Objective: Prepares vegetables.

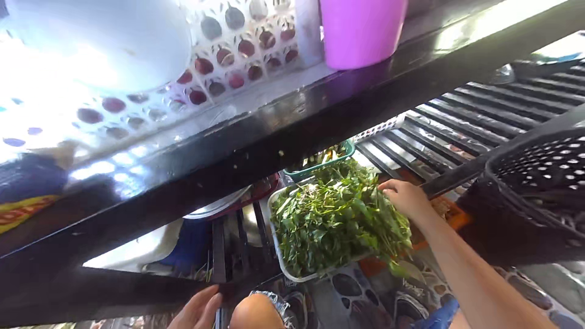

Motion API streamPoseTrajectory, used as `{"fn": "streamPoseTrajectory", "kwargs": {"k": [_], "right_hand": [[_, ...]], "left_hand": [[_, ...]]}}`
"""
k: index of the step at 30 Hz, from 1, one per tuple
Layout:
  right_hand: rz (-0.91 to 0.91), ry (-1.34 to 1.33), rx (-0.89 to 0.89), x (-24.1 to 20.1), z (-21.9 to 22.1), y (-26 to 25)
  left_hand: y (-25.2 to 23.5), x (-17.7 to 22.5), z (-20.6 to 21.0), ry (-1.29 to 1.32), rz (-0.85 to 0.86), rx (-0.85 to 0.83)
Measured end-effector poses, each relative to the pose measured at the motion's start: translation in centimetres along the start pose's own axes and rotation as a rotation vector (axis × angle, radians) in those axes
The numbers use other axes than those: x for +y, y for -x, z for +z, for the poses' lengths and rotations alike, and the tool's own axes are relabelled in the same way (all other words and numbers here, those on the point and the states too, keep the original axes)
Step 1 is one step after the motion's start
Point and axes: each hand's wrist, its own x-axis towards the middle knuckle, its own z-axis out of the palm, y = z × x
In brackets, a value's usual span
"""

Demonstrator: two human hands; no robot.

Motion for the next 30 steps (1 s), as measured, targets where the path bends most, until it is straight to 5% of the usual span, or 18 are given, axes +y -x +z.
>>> {"fn": "streamPoseTrajectory", "kwargs": {"k": [4, 9, 15, 22, 27, 30], "right_hand": [[0.110, 0.114, -0.072, -0.7, -0.2, 1.1], [0.200, 0.184, -0.345, -0.1, 1.6, 1.2], [0.195, 0.126, -0.362, 0.6, 3.5, 0.6], [0.154, -0.056, -0.347, 1.4, 1.7, -1.0], [0.044, -0.249, -0.149, -0.2, 1.0, -0.7], [-0.062, -0.276, -0.017, -1.7, 1.0, 0.3]], "left_hand": [[-6.0, 9.4, 7.1, -0.020, 0.294, 0.066], [-10.3, 20.0, 16.3, -0.162, 0.566, -0.195], [-13.1, 21.1, 25.8, -0.504, 0.657, -0.302], [-15.2, 20.5, 23.5, -0.648, 0.371, -0.309], [-14.9, 20.6, 21.0, -0.495, 0.329, -0.416], [-14.0, 20.4, 20.1, -0.298, 0.392, -0.294]]}}
